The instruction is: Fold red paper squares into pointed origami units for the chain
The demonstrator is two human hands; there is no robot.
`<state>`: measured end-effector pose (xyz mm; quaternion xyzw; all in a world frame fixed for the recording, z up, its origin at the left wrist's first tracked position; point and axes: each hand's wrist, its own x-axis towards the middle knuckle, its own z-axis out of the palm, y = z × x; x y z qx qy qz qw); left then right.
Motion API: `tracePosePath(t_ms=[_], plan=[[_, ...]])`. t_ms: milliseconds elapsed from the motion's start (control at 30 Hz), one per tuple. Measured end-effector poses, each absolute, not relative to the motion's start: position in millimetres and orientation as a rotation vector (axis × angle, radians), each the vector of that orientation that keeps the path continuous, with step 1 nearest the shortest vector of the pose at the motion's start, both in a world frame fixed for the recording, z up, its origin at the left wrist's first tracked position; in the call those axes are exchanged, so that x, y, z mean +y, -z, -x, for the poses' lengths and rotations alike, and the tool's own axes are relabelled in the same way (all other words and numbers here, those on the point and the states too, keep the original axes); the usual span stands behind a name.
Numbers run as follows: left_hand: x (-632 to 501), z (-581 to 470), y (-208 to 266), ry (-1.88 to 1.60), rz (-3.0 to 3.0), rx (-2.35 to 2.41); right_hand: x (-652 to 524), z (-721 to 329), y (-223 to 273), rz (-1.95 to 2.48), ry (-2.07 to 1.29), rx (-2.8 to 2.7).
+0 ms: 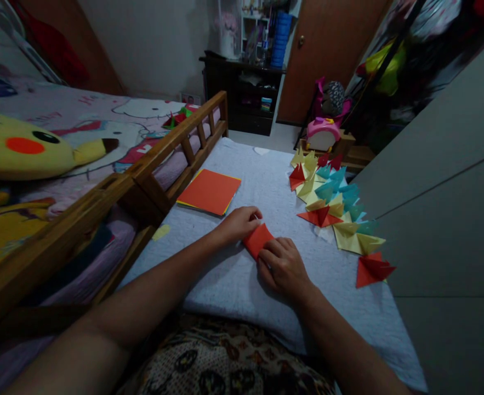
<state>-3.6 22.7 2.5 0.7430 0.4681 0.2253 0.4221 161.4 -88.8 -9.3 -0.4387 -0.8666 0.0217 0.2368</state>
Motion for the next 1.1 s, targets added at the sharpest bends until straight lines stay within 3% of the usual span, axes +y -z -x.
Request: tracePosePath(t_ms=[133,300,500,1100], plan=[[-4,17,-12,-0.764,-2.338,1.204,-89,-160,10,1.249,-0.075,-2.373],[-54,35,-3,-0.514,-2.783,0.839,-88,-162,10,1.252,-0.212,-2.323],[-73,51,21,-0.263,-2.794,0.874,-93,-170,2,1.263,-0.378,-2.323],[-76,59,17,-0.102,-2.757,0.775,-120,-196,8,1.663,-0.252,-2.426]])
